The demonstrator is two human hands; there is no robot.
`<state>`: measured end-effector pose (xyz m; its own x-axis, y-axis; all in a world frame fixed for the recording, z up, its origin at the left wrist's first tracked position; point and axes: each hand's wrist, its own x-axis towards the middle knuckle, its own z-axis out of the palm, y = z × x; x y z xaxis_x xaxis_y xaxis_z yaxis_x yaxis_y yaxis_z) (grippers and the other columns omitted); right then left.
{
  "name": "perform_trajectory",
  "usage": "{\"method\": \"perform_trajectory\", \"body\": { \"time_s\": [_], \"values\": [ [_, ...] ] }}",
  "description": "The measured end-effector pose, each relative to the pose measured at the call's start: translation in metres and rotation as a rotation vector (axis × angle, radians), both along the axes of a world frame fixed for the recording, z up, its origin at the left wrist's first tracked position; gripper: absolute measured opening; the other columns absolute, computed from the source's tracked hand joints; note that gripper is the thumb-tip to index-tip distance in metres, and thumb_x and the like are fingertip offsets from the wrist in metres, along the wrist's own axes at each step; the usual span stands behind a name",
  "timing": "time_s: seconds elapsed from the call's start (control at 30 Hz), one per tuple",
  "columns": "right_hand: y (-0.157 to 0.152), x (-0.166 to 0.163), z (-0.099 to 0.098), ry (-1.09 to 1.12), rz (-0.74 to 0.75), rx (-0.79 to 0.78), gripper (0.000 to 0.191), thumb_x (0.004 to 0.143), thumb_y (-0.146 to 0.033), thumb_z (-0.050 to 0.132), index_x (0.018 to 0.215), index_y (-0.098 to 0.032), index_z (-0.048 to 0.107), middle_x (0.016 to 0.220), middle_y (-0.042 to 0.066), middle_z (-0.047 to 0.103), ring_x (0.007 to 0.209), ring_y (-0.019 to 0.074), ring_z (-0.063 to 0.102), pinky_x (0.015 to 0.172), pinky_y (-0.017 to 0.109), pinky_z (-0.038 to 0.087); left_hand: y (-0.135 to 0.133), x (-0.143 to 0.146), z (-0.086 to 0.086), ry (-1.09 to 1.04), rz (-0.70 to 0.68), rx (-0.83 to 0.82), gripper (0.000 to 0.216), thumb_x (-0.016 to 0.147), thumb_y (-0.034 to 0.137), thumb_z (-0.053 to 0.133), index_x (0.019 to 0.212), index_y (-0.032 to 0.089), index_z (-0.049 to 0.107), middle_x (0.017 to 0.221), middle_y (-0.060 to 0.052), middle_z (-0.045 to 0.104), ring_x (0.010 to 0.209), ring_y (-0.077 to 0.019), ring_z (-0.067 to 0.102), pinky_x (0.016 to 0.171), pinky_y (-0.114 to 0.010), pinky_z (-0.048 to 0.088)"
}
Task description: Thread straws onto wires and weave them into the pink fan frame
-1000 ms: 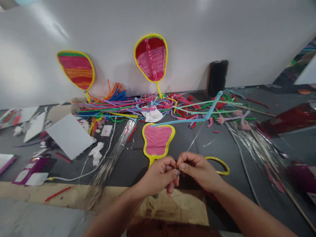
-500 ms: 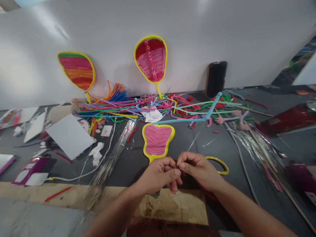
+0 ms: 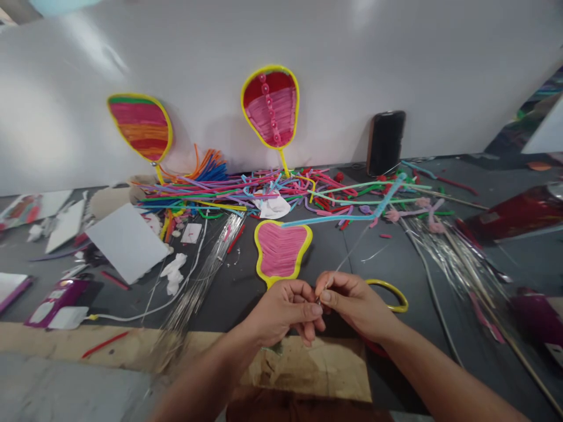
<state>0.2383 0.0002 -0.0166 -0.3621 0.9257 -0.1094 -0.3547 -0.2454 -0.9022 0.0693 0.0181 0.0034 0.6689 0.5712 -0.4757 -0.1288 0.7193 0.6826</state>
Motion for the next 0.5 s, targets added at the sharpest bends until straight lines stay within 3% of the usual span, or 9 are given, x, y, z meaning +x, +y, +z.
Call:
{"method": "perform_trajectory", "body": {
  "time_s": [0.27,0.5],
  "values": [
    [-0.0003,-0.0007,-0.0027,0.048,0.004,-0.041,0.015,0.079,-0.03,0.067,0.076,-0.015,0.063,0.067,-0.001,0.055,0.059,0.0092,0.048,0.056,0.023,0.039,0.0005,-0.0014,0.0021,-0.057,-0.002,-0.05,0.03,0.065,0.029,0.076,0.073,0.009,0.055,0.062,-0.006,0.068,0.04,-0.0094,0.059,0.038,-0.016,0.049],
    [-0.0003,-0.0026,-0.0003,0.227,0.006,-0.078,0.009,0.076,-0.025,0.07,0.074,-0.017,0.067,0.073,-0.001,0.053,0.063,0.0093,0.051,0.061,0.024,0.042,0.0026,-0.0058,0.0013,-0.26,-0.066,-0.212,0.024,0.074,0.028,0.069,0.081,0.008,0.058,0.078,-0.013,0.071,0.059,-0.0175,0.068,0.048,-0.021,0.056]
  ]
}}
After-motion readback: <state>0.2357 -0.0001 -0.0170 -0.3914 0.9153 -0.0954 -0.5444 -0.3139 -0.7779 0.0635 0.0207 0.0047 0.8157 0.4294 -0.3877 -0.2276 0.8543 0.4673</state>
